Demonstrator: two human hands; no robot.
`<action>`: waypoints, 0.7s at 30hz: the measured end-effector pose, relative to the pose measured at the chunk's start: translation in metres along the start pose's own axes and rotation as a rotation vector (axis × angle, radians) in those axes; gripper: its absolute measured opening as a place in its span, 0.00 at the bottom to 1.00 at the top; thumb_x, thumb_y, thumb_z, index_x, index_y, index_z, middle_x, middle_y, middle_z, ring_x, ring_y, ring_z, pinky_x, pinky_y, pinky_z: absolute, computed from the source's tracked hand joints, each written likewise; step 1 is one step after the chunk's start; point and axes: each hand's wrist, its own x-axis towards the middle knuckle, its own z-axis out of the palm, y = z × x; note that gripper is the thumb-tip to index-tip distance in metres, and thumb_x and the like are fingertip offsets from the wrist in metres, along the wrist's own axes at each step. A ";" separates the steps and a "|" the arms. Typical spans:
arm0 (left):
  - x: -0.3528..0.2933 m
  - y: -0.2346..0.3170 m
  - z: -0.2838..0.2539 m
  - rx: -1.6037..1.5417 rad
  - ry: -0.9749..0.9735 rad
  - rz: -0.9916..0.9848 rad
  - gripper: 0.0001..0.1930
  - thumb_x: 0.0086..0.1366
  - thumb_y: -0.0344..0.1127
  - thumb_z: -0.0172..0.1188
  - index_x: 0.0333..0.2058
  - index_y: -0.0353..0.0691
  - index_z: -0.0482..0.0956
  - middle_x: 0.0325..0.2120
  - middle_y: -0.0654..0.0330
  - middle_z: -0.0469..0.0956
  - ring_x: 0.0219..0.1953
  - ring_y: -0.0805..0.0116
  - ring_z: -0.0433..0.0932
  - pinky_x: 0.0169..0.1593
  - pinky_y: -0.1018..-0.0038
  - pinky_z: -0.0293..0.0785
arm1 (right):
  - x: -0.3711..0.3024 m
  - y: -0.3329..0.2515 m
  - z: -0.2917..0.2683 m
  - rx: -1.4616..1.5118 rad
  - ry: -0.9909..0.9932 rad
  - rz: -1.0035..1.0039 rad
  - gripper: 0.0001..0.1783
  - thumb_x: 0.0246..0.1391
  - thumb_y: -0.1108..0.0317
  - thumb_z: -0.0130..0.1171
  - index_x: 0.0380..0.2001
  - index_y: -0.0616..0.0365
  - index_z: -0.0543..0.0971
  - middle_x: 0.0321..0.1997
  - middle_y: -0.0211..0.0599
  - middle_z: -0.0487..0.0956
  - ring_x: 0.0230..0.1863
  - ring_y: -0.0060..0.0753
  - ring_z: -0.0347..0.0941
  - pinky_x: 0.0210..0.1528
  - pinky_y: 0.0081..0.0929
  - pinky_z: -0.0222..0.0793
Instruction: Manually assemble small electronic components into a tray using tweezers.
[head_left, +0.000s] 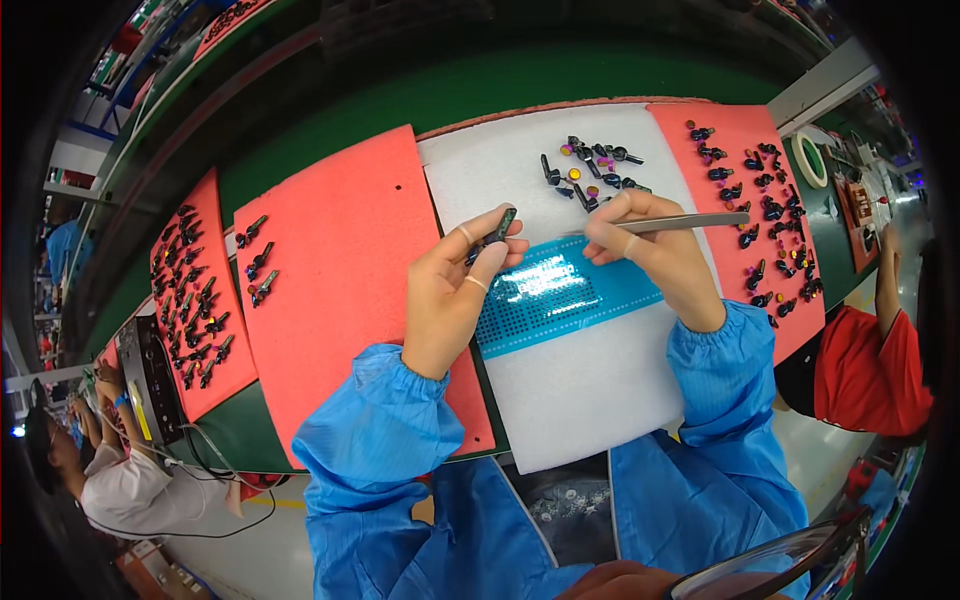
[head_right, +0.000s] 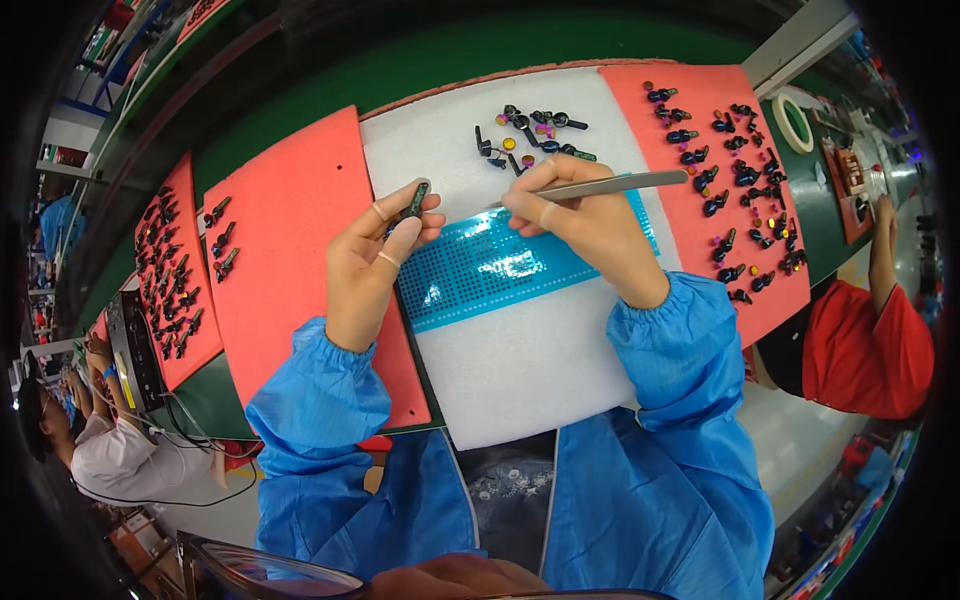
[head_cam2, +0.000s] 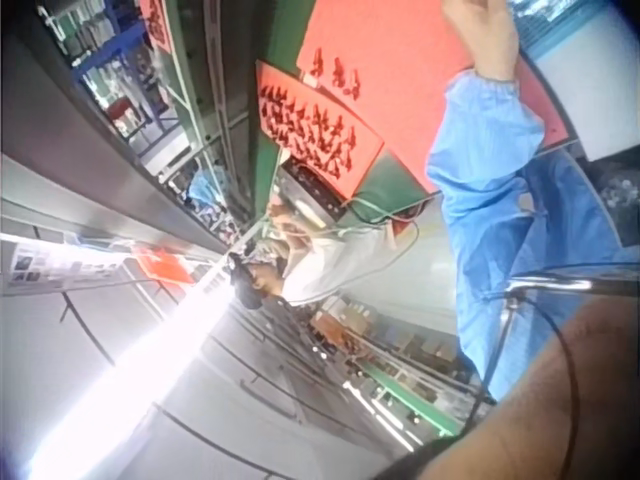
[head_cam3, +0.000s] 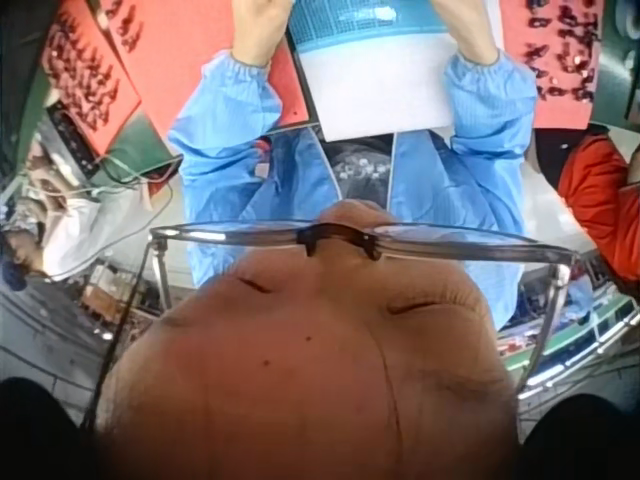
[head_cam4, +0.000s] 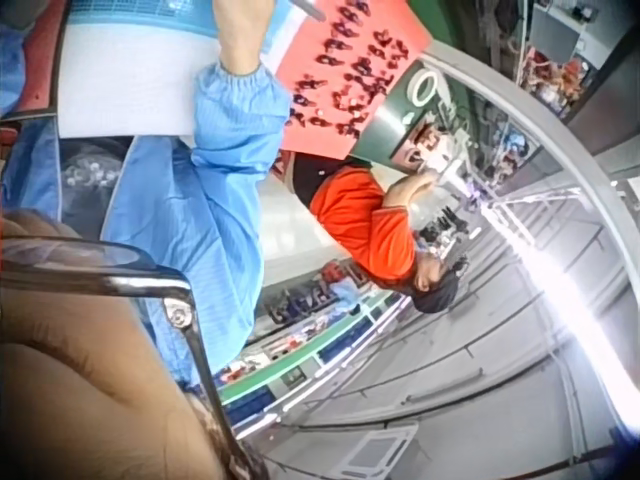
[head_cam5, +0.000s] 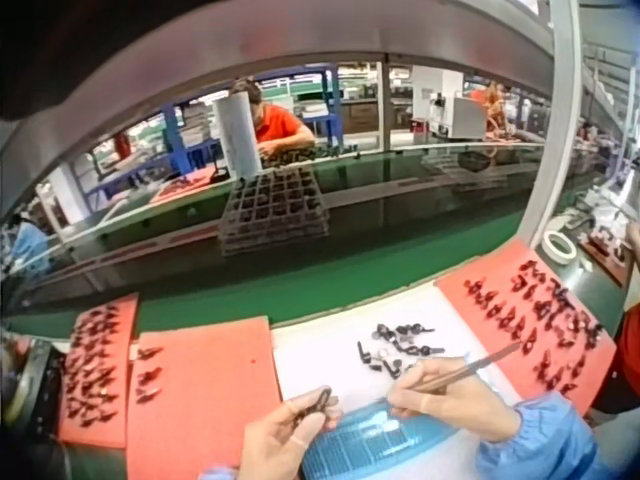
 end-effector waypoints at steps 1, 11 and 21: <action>0.000 0.000 0.000 -0.008 -0.004 -0.005 0.17 0.62 0.23 0.48 0.50 0.29 0.67 0.43 0.49 0.73 0.44 0.65 0.75 0.48 0.74 0.72 | 0.001 0.000 -0.001 0.003 -0.001 0.001 0.06 0.48 0.70 0.59 0.27 0.62 0.75 0.27 0.36 0.76 0.29 0.25 0.75 0.31 0.17 0.72; 0.001 0.002 -0.001 0.036 0.003 0.013 0.16 0.63 0.23 0.47 0.49 0.29 0.68 0.43 0.50 0.73 0.43 0.66 0.75 0.47 0.75 0.73 | 0.003 0.003 -0.007 -0.049 0.033 -0.007 0.07 0.47 0.70 0.61 0.27 0.61 0.75 0.28 0.35 0.76 0.30 0.24 0.75 0.33 0.18 0.72; 0.004 -0.005 -0.009 0.150 0.017 0.101 0.15 0.63 0.27 0.49 0.48 0.32 0.70 0.40 0.53 0.75 0.40 0.68 0.76 0.46 0.75 0.72 | 0.006 0.003 0.001 -0.021 0.009 0.003 0.07 0.47 0.70 0.61 0.27 0.60 0.75 0.27 0.35 0.76 0.30 0.23 0.74 0.34 0.17 0.70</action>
